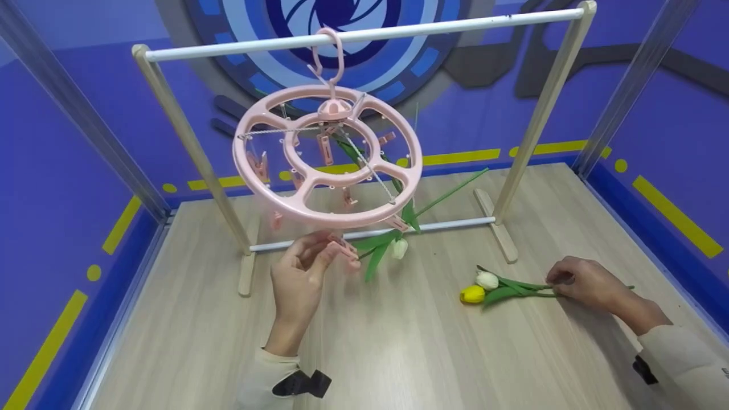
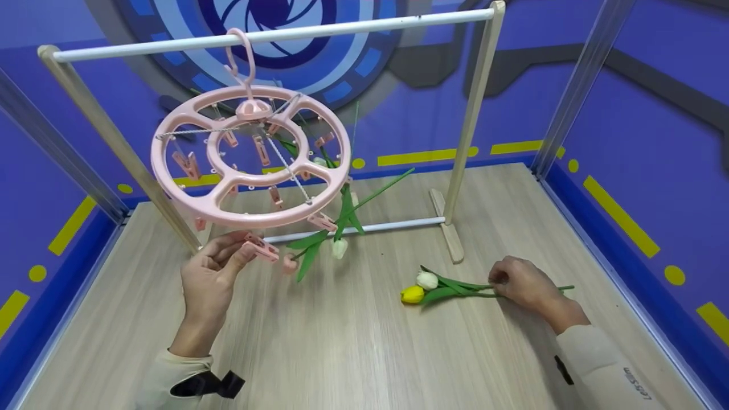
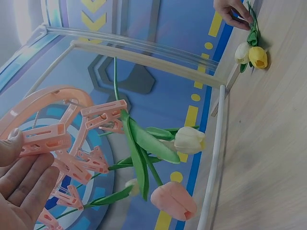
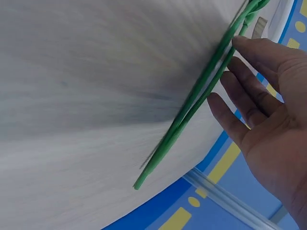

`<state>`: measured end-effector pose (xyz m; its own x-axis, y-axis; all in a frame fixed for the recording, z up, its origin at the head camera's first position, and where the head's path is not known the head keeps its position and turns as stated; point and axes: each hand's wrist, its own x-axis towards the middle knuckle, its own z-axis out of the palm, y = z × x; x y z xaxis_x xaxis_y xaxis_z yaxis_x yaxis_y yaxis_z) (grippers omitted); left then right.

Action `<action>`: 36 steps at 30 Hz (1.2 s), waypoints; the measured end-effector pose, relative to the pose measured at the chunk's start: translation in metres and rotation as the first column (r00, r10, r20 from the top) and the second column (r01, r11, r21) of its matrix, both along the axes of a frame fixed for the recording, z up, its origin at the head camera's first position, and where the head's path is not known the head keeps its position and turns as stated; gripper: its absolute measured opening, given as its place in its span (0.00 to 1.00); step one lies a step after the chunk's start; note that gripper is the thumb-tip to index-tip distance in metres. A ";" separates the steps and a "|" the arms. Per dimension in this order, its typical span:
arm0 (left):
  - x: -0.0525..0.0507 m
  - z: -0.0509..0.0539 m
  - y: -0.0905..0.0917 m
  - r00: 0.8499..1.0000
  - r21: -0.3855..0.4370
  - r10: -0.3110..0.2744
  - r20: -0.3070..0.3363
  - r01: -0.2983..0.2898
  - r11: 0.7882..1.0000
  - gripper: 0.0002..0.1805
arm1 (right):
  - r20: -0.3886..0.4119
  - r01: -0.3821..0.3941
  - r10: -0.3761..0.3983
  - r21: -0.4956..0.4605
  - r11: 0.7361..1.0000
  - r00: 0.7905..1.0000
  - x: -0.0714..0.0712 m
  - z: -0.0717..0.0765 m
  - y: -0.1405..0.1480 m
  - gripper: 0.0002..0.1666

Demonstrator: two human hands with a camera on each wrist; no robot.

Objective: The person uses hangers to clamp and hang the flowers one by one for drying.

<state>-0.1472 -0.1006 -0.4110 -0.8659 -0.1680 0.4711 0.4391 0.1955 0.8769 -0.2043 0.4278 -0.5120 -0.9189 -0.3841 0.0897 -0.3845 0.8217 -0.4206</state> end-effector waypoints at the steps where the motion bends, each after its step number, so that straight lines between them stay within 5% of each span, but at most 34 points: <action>1: 0.000 0.000 0.000 1.000 0.002 0.000 0.001 0.000 1.000 0.12 | -0.008 -0.001 0.001 0.010 1.000 1.000 0.000 0.000 0.000 0.11; 11: 0.000 0.001 0.001 1.000 0.004 -0.005 -0.006 0.005 1.000 0.12 | -0.055 0.001 0.003 0.076 0.997 0.998 0.000 0.000 0.002 0.12; 36: 0.000 0.001 -0.001 0.999 -0.014 -0.005 -0.045 0.004 1.000 0.13 | -0.287 -0.009 -0.018 -0.094 0.996 0.958 0.000 0.031 -0.011 0.20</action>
<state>-0.1469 -0.1015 -0.4099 -0.8448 -0.1574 0.5115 0.4786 0.2055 0.8537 -0.2041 0.4173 -0.4813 -0.8510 -0.3571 0.3850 -0.4964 0.7862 -0.3682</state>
